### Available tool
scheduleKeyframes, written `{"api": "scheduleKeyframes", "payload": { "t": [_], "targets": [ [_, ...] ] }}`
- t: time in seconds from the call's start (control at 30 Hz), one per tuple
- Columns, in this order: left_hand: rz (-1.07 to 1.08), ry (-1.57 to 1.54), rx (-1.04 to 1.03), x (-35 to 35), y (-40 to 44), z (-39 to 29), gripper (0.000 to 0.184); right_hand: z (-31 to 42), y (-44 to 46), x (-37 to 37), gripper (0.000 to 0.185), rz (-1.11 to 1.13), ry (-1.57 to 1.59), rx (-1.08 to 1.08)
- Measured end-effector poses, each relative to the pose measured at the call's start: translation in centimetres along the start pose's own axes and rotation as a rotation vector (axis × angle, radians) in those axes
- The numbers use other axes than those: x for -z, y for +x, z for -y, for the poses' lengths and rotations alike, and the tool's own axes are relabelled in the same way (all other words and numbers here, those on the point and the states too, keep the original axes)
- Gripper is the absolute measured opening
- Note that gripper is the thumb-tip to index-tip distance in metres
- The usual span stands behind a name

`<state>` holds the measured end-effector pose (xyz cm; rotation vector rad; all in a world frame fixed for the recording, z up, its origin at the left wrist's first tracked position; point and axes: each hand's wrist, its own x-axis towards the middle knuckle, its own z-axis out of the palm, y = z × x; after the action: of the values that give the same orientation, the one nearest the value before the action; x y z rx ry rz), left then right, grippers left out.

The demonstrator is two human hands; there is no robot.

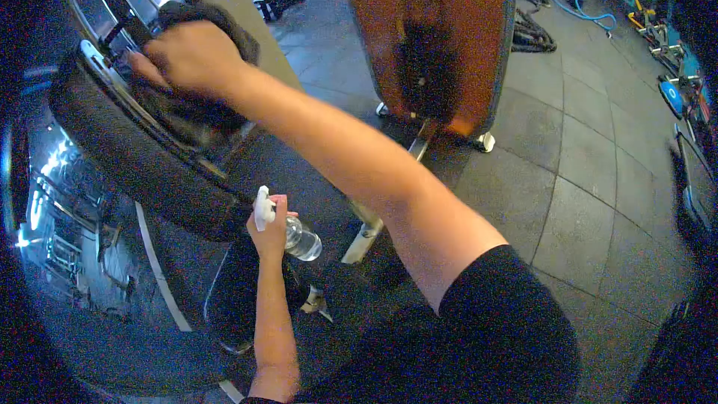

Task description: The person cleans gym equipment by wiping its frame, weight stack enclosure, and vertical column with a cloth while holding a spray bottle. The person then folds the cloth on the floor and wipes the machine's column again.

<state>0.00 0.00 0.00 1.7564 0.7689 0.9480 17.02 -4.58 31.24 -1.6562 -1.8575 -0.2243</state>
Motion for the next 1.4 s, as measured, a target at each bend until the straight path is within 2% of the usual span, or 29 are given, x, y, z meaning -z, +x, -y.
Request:
{"api": "scheduleKeyframes", "payload": {
  "t": [0.03,0.1,0.17,0.23,0.3,0.33,0.37,0.43,0.47,0.5,0.57,0.6,0.63,0.67,0.7,0.73,0.77,0.83,0.93,0.97,1.03,1.07,1.17,1.23,1.3,1.4],
  "targets": [
    [-0.008,0.032,-0.006,-0.5,0.1,0.3,0.024,-2.2,-1.6,-3.5,0.058,-0.193,0.075,0.058],
    [-0.030,0.058,-0.054,0.2,1.1,-0.5,0.021,-5.4,-2.6,-9.6,0.059,-0.869,-0.172,0.340],
    [-0.002,0.137,0.076,-0.2,0.4,0.6,0.023,-10.5,-4.9,-13.7,0.066,-0.873,-0.231,0.344],
    [-0.030,0.097,0.036,0.2,0.3,1.1,0.025,-8.8,-5.4,-12.2,0.063,-1.119,-0.038,0.086],
    [-0.046,0.054,-0.006,0.1,0.7,2.8,0.024,-10.4,-4.8,-12.7,0.050,-1.319,0.107,-0.221],
    [-0.021,0.018,-0.030,0.2,0.9,3.2,0.025,-13.3,-5.6,-15.6,0.042,-1.225,0.751,-0.251],
    [-0.001,0.071,0.040,0.3,0.9,2.6,0.026,-16.0,-6.3,-17.6,0.036,-1.043,1.382,-0.266],
    [-0.090,0.092,-0.164,0.1,2.2,6.1,0.025,-13.9,-9.0,-18.2,0.030,-1.139,0.813,-0.111],
    [-0.041,0.041,-0.007,-0.1,0.7,1.3,0.026,-14.7,-10.5,-19.2,0.030,-0.926,0.758,-0.353],
    [-0.020,0.050,0.008,-0.1,1.0,2.0,0.030,-15.9,-11.8,-20.2,0.031,-0.707,0.690,-0.574],
    [0.000,-0.018,0.001,-0.6,-0.5,-1.6,0.031,-15.8,-14.9,-22.8,0.033,-0.736,0.818,-0.559],
    [0.045,0.092,0.005,-0.5,-0.7,-2.5,0.028,-17.5,-16.0,-25.1,0.031,-0.789,0.655,-0.388],
    [0.038,0.048,-0.017,-0.8,-1.1,-2.9,0.021,-19.3,-16.4,-26.8,0.029,-0.838,0.495,-0.213],
    [0.085,0.154,-0.063,-0.7,-1.4,-3.7,0.018,-19.9,-16.6,-26.4,0.029,-0.838,0.515,-0.193],
    [0.129,0.266,-0.105,-0.6,-1.5,-3.9,0.016,-20.3,-16.7,-25.7,0.026,-0.690,0.575,-0.342],
    [0.088,0.177,-0.201,-1.4,-2.0,-3.8,0.011,-20.6,-16.5,-25.9,0.023,-0.529,0.632,-0.487],
    [0.113,0.220,-0.168,-1.4,-2.5,-3.9,0.008,-21.2,-15.8,-27.7,0.025,-0.665,0.913,-0.491],
    [0.117,0.288,-0.315,-2.7,-3.4,-4.9,0.006,-21.9,-16.4,-28.2,0.031,-0.591,0.830,-0.396],
    [0.027,0.125,-0.147,-5.4,-4.8,-8.5,0.005,-20.4,-16.5,-26.1,0.034,-0.575,0.948,-0.207],
    [-0.042,0.032,-0.072,-6.8,-5.2,-10.2,0.005,-20.1,-17.0,-25.6,0.034,-0.542,0.981,-0.199],
    [-0.094,-0.062,-0.098,-8.4,-4.9,-13.0,0.011,-20.2,-17.0,-24.4,0.038,-0.430,0.907,-0.175],
    [-0.149,-0.119,-0.125,-9.5,-4.5,-14.7,0.018,-19.7,-16.8,-24.3,0.041,-0.452,1.008,-0.210],
    [-0.308,-0.124,-0.264,-11.7,-2.4,-19.9,0.019,-20.9,-16.9,-25.0,0.046,-0.408,0.867,-0.147],
    [-0.365,-0.100,-0.382,-11.6,0.0,-22.3,0.020,-20.1,-16.3,-23.2,0.051,-0.330,0.939,-0.155],
    [-0.401,0.082,-0.349,-11.4,1.9,-26.0,0.022,-20.1,-16.2,-24.0,0.051,-0.297,0.939,-0.193],
    [-0.482,0.086,-0.393,-11.0,3.8,-27.2,0.020,-19.9,-16.2,-25.2,0.048,-0.291,0.990,-0.156]
  ]
}}
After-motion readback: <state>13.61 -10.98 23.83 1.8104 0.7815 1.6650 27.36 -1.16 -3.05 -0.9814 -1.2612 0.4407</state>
